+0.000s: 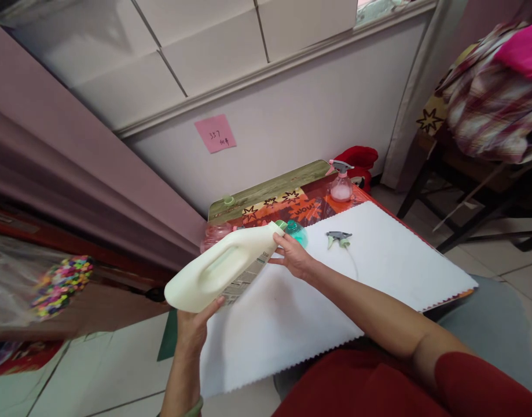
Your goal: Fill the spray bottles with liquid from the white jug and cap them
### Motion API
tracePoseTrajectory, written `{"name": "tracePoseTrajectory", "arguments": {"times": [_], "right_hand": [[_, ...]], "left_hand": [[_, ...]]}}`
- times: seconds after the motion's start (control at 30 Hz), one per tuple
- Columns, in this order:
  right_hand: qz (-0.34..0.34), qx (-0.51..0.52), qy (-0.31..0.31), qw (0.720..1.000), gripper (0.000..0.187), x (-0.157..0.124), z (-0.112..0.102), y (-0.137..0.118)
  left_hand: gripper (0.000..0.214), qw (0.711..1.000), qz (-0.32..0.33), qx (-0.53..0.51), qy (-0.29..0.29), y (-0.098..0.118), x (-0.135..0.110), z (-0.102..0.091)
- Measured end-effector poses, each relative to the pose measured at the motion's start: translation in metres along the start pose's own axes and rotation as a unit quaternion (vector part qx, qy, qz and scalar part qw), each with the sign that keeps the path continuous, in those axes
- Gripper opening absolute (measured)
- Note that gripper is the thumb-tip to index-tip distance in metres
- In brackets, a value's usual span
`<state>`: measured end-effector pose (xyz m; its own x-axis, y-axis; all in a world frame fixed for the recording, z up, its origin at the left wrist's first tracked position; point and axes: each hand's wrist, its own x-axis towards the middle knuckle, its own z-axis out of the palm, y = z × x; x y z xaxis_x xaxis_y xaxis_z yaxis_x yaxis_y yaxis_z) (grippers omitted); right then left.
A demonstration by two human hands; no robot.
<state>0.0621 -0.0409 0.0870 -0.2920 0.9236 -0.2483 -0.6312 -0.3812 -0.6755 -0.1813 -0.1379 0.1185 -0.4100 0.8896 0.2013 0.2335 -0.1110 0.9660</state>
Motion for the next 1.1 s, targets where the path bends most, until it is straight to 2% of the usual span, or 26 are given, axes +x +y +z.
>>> {"name": "tracePoseTrajectory", "arguments": {"times": [0.1,1.1], "right_hand": [[-0.002,0.0,0.002,1.0,0.038,0.0,0.0,-0.001],[0.007,0.049,0.015,0.999,0.028,0.007,-0.003,-0.002]], "left_hand": [[0.095,0.999,-0.028,-0.021,-0.01,0.002,0.003,0.001],[0.097,0.998,-0.04,-0.023,-0.04,0.035,0.014,0.004]]}}
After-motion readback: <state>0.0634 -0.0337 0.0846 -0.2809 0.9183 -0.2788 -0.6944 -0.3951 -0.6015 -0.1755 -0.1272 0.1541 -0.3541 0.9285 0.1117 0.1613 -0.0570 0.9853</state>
